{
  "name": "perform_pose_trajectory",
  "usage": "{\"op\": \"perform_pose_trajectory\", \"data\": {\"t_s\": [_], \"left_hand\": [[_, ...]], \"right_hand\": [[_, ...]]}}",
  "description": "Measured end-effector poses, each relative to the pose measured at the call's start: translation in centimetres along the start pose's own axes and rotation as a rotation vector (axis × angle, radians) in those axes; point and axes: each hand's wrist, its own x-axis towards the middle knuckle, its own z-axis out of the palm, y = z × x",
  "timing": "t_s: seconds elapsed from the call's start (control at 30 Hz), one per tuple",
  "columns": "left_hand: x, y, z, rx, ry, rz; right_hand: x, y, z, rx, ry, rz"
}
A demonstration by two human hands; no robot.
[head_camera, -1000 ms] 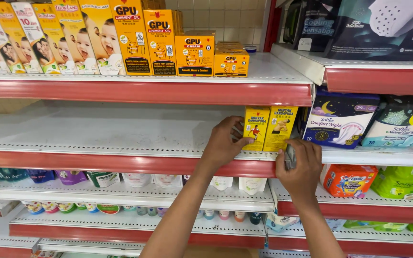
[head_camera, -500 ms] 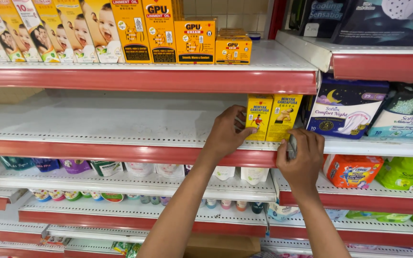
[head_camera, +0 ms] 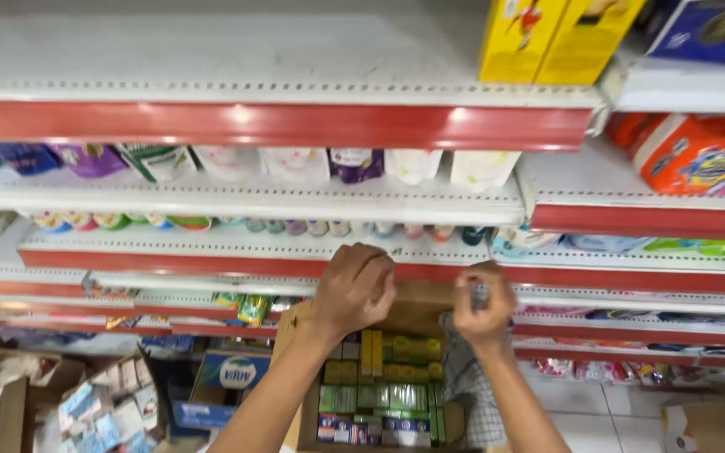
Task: Taking small boxed goods out of a shipping carton and placing them onto a retail shelf in organized rows.
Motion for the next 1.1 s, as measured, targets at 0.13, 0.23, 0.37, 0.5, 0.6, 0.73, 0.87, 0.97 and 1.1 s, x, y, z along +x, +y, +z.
{"op": "perform_pose_trajectory", "data": {"t_s": [0.13,0.23,0.37,0.5,0.6,0.73,0.87,0.97,1.1], "left_hand": [[-13.1,-4.7,1.5,0.028,-0.169,-0.233],[-17.5,-5.1,1.2,0.096,-0.342,-0.505],[-22.5,-6.1,2.4,0.243,-0.647,-0.680],[-24.5,-6.8,3.6,0.279,-0.792,-0.731],[-23.1,-7.0,3.3,0.313,-0.824,-0.732],[-22.5,-7.2,3.2,0.300,-0.842,-0.743],[-22.6,-7.1,3.2,0.336,-0.864,-0.736],[-22.6,-7.1,3.0,0.321,-0.836,-0.729],[-22.9,-7.1,3.2,0.206,-0.705,-0.745]], "right_hand": [[-15.2,1.3,6.6,0.215,-0.540,0.470],[-24.1,4.0,9.8,0.277,-0.915,0.938],[-29.7,6.4,13.4,0.010,-1.113,1.250],[-34.6,8.0,16.0,-0.221,-1.133,1.225],[-37.3,9.8,16.9,-0.403,-1.109,1.199],[-40.3,12.6,16.4,-0.377,-1.050,1.122],[-34.6,10.0,15.5,-0.379,-1.196,1.161],[-32.8,9.6,14.3,-0.161,-1.195,1.430],[-28.8,8.0,10.8,0.413,-1.002,1.749]]}}
